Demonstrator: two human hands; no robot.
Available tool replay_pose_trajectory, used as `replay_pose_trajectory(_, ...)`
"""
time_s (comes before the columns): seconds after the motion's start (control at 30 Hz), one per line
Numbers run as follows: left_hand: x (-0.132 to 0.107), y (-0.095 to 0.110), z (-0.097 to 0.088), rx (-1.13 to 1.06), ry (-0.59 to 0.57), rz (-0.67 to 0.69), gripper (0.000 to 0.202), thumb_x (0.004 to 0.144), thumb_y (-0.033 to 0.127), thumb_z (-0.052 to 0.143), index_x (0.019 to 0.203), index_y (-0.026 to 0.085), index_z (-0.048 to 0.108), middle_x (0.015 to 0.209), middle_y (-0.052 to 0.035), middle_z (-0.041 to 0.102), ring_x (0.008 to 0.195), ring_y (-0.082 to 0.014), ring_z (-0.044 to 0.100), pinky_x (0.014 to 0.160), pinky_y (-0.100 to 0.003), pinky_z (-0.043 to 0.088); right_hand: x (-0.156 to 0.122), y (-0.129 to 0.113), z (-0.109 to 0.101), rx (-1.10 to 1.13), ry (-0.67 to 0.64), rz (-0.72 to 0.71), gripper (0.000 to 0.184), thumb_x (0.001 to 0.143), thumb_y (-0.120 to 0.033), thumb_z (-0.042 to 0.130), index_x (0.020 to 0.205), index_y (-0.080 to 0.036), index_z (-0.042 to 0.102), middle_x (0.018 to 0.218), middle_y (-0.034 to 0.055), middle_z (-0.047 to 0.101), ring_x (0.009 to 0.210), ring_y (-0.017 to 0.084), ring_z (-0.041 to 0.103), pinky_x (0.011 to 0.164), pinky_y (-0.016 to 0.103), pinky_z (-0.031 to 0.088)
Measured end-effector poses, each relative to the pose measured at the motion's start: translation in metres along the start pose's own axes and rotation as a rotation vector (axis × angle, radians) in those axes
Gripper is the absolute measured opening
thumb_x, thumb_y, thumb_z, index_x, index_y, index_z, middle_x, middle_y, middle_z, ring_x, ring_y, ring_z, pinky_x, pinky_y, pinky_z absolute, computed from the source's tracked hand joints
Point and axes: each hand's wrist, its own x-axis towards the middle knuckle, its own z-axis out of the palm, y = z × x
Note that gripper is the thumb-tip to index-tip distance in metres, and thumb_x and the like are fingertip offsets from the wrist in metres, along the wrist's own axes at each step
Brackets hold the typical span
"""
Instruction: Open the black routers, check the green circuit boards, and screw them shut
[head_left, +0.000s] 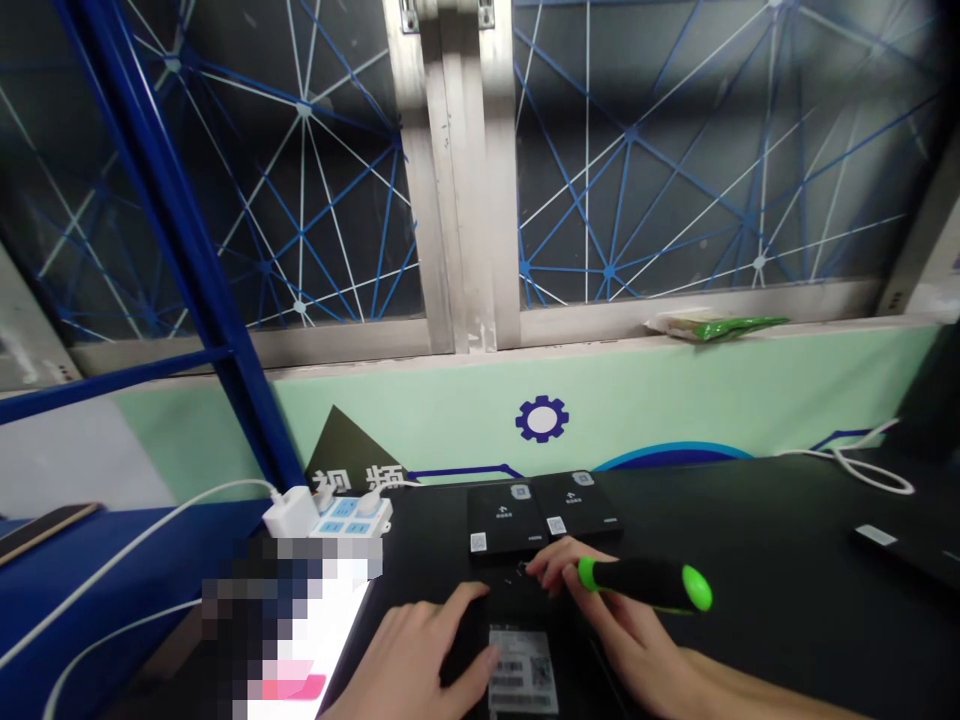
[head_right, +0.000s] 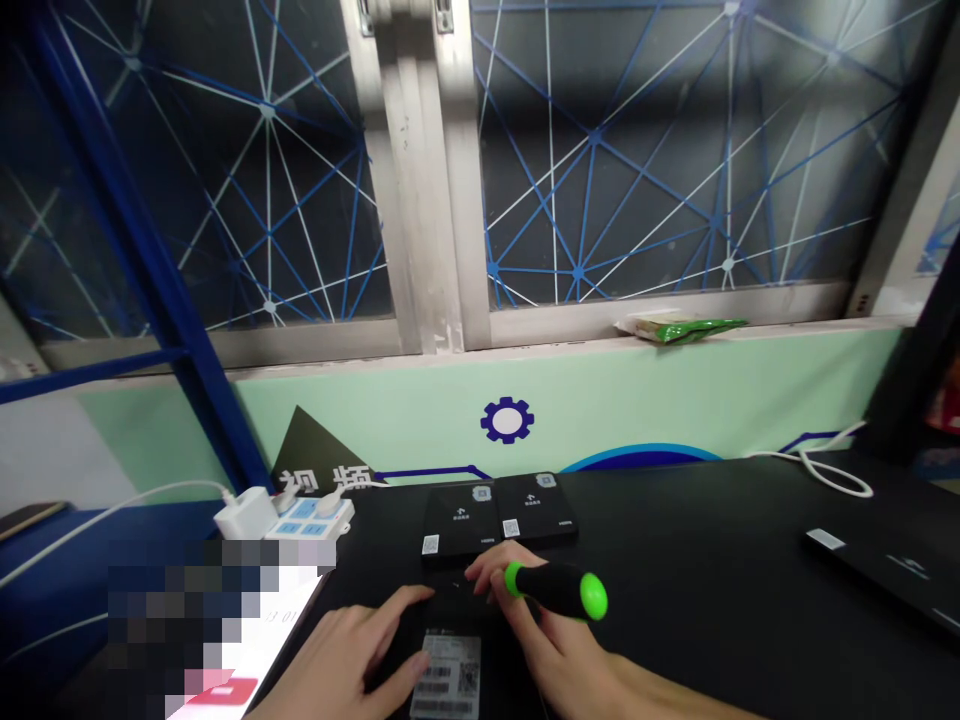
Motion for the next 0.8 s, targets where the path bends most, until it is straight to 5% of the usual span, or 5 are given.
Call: replay_pose_trajectory(0.8, 0.001, 0.0025, -0.0029, 0.028, -0.001, 0.0, 0.046, 0.094, 0.05, 0.051, 0.134, 0.03, 0.057, 0.074, 0.001, 0.059, 0.07, -0.021, 0.058, 0.071, -0.032, 0.045, 0.0021, -0.0029, 0.0043, 0.077, -0.007, 0.012, 0.038, 0.103, -0.045, 0.043, 0.081, -0.02, 0.06, 0.086, 0.0076, 0.063, 0.085, 0.023, 0.06, 0.079, 0.037, 0.048)
